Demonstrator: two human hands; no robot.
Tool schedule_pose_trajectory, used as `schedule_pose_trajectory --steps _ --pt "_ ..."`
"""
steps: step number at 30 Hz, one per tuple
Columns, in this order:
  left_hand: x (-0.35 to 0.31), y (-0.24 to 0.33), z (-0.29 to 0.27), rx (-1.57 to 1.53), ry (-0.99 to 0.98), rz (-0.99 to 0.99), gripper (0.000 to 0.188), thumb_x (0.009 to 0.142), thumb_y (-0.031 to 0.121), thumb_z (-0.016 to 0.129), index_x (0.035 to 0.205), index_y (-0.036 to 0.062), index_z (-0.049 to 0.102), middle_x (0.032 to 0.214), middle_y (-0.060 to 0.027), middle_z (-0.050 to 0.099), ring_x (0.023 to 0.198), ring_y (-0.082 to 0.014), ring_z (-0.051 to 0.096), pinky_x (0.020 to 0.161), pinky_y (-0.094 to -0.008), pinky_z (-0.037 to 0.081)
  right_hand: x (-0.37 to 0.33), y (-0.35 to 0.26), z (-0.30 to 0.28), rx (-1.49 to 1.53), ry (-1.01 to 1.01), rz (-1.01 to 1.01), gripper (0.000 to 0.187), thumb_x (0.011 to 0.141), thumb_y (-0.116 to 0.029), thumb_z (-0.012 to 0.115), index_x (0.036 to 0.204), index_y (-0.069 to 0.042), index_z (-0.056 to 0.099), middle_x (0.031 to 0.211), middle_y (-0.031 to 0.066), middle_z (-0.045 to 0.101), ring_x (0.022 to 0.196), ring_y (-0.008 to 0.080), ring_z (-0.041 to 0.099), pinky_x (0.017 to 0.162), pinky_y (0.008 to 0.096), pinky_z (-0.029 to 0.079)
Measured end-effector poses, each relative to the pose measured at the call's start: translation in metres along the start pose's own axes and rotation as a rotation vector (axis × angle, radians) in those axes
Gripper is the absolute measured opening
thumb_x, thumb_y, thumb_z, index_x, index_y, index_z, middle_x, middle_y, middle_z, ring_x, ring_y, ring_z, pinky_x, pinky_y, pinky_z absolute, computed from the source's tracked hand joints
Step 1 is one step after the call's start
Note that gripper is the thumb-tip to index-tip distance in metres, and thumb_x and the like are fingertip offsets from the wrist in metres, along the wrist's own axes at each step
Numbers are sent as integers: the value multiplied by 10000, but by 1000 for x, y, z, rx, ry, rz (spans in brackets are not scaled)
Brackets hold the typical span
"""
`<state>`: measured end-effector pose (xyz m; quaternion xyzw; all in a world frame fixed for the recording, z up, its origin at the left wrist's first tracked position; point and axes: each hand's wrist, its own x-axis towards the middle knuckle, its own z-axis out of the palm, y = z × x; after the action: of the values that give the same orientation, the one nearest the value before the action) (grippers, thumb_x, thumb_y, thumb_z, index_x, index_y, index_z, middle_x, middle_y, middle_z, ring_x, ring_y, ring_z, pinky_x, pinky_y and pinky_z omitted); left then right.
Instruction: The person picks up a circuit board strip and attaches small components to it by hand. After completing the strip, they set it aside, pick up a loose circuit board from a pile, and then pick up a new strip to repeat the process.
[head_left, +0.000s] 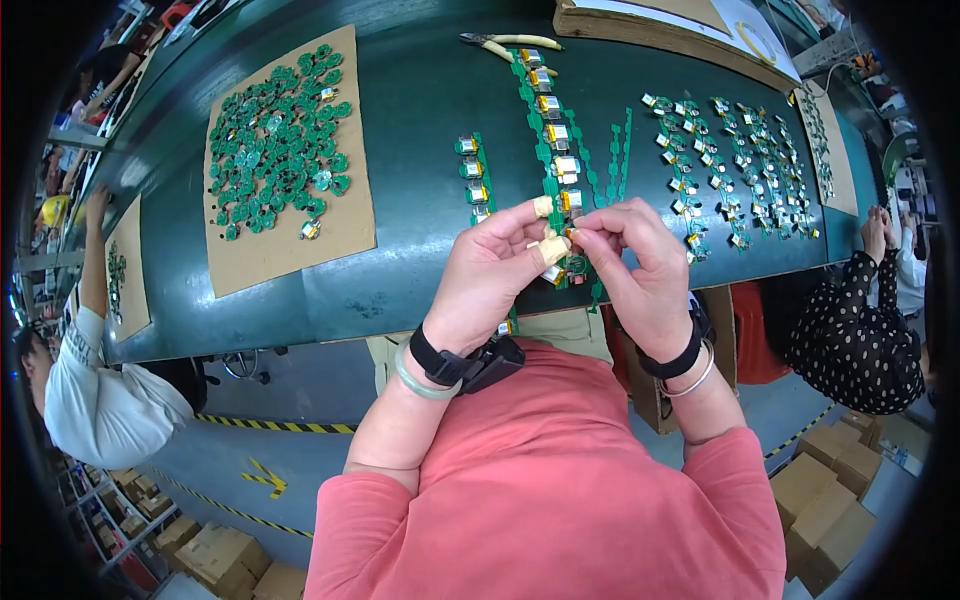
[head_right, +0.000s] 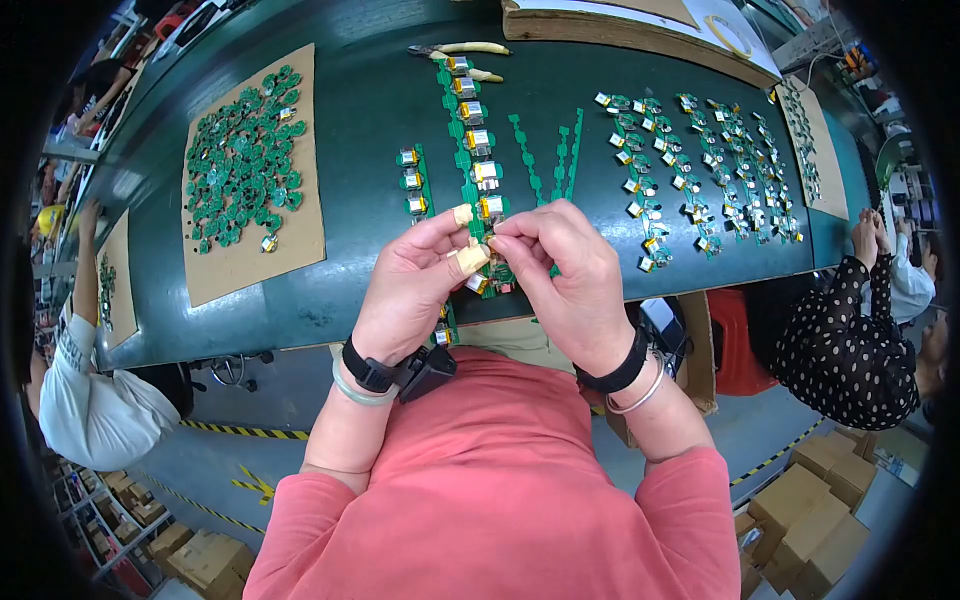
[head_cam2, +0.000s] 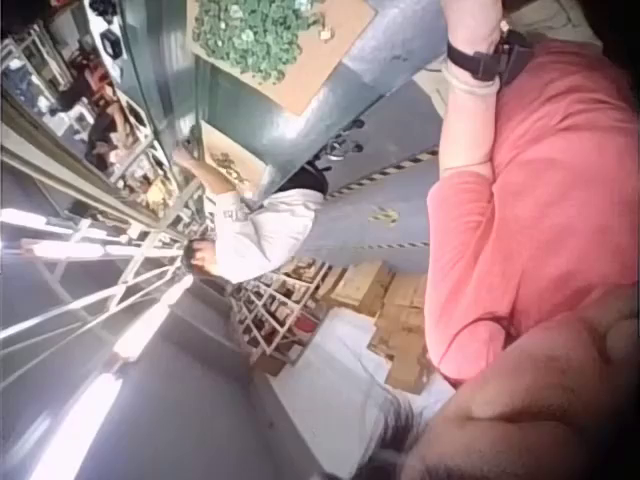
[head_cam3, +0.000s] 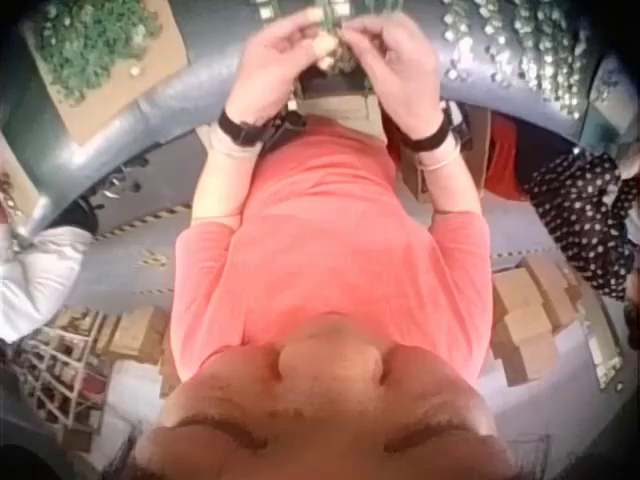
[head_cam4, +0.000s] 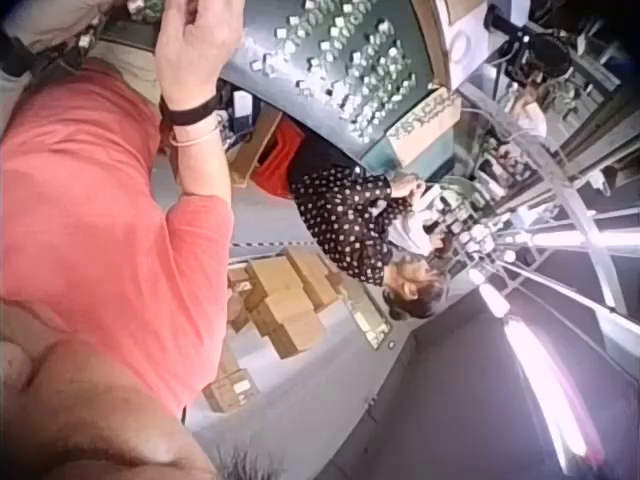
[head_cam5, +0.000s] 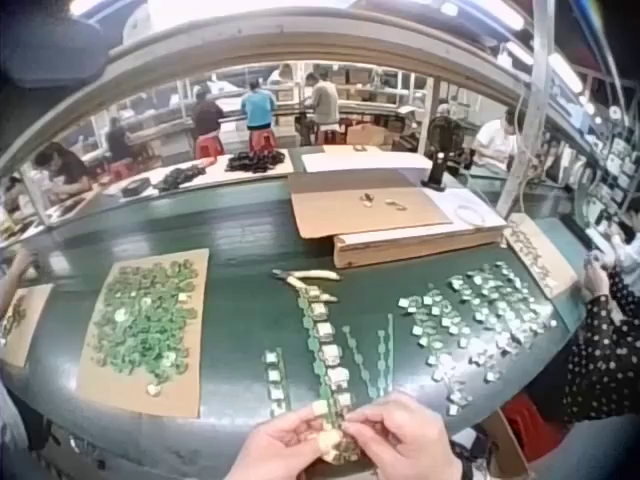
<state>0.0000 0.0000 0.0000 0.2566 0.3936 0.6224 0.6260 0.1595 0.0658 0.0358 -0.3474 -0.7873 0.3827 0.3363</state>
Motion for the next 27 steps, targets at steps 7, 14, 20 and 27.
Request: schedule_pose_trajectory --steps 7,14,20,27 --pt "2 -2 -2 -124 -20 -79 379 909 8 628 1280 -4 553 1097 -84 657 945 -107 624 811 -233 515 -4 -2 -3 -9 -26 20 142 842 29 679 976 -9 651 848 44 610 726 89 571 646 219 463" --pt "0 -5 -7 -12 -46 -35 375 918 25 624 1285 3 554 1084 -72 652 912 -89 611 771 -221 512 -5 8 -6 379 -109 364 101 905 -28 638 997 12 625 903 13 627 798 56 586 721 200 479" --pt "-3 7 -3 -126 -41 -148 393 937 37 591 1323 6 524 1094 -75 641 903 -105 622 782 -235 528 0 0 -15 616 -125 514 99 935 -78 613 987 5 626 908 8 640 799 49 583 732 197 475" --pt "-3 11 -1 -146 -260 -184 491 934 33 576 1402 26 426 1188 -113 602 1021 -212 643 841 -315 559 3 4 -11 635 -68 504 116 941 -99 610 997 0 631 898 5 645 779 47 576 710 188 462"
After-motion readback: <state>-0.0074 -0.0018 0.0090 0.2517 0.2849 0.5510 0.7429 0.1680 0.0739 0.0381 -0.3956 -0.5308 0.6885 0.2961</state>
